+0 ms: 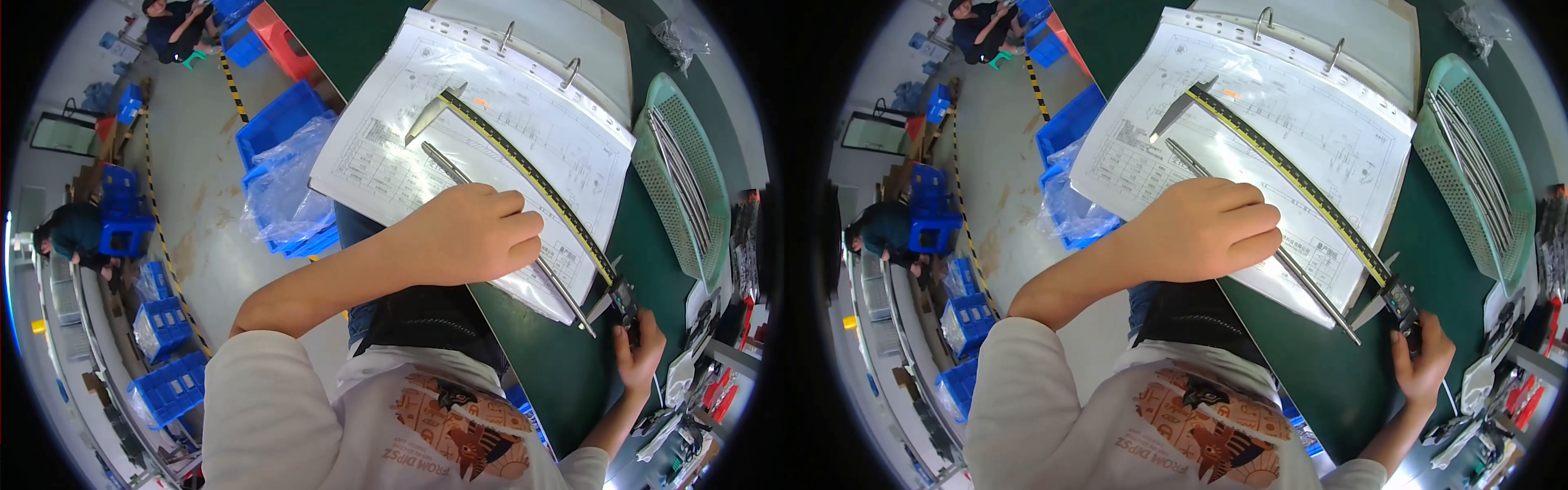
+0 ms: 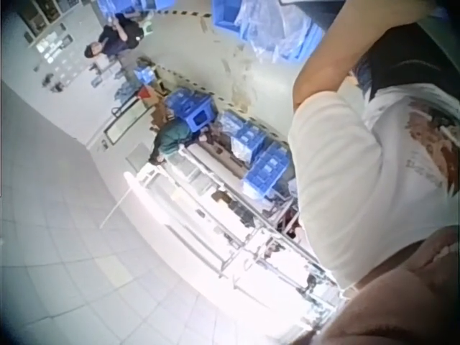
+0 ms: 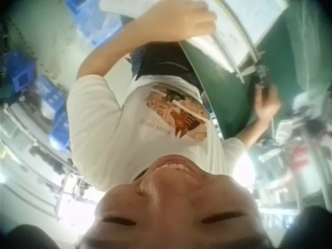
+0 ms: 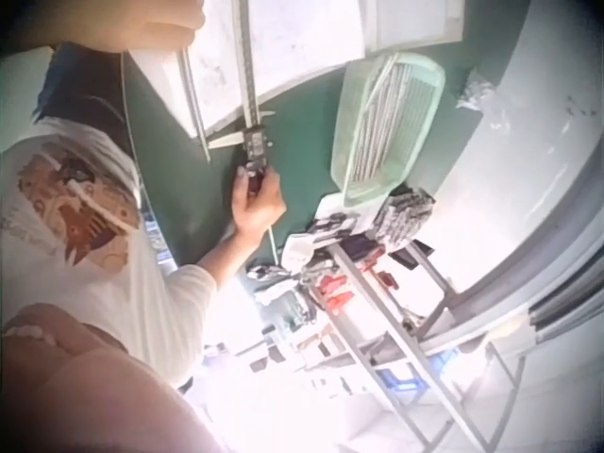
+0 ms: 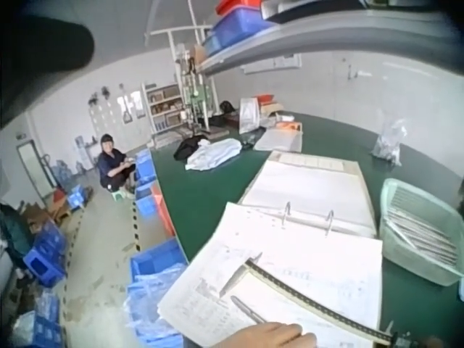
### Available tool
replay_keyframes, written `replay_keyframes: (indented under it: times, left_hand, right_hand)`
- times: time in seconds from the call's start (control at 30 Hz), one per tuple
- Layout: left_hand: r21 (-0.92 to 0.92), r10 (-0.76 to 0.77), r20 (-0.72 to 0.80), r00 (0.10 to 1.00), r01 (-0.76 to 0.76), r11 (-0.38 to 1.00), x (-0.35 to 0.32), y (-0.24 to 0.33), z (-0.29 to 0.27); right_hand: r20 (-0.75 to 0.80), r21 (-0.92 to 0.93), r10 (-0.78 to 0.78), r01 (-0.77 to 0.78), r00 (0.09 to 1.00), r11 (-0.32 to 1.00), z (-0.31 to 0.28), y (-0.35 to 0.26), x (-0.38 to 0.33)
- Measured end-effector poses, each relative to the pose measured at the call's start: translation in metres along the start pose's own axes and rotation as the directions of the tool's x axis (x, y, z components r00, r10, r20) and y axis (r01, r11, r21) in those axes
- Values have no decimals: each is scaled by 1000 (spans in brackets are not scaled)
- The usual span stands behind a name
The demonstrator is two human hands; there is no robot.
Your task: Measuring the length of metal rods using a digital caliper and inspecting vials at a manufacturing workstation.
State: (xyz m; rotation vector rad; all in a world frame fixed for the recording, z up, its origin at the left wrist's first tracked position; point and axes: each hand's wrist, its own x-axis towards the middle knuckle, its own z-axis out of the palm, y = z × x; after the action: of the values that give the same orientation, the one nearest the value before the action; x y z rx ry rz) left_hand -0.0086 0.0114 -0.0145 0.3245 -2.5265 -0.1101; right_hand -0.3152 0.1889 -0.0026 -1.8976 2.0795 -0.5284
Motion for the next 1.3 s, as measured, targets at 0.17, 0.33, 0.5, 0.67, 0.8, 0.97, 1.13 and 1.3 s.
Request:
replay_keyframes:
  times: [0.17,0.33,0.5,0.67,0.8,0.97,1.13,1.3]
  left_hand:
    - [-24,-38,-11,999,37,999,-2,-6,0]
    - [-31,-47,30,998,48,998,-1,-7,-2]
    - [-41,-73,73,995,76,996,-2,-7,-5]
    - [-55,-89,70,994,93,994,-4,-6,-4]
    - [-57,-88,73,993,93,994,-3,-6,-4]
    - [-57,-85,86,993,90,994,-2,-8,-6]
    - [-96,-112,73,991,119,988,-2,-7,-5]
    - [-131,-145,70,987,153,980,-3,-7,-3]
  right_hand:
    - [1,-19,-12,12,1000,1000,0,-1,4]
    - [-6,-30,-28,28,1000,999,-1,-4,5]
    - [-11,-38,-37,37,999,999,-2,-6,7]
    - [-42,-3,-42,42,998,999,1,-4,6]
    - [-24,11,-28,28,999,1000,0,-6,6]
    - [17,-29,-66,66,998,997,-2,-1,4]
    - [-10,-39,-110,109,994,993,-2,-3,6]
    - [-9,-33,-121,121,993,992,-2,0,5]
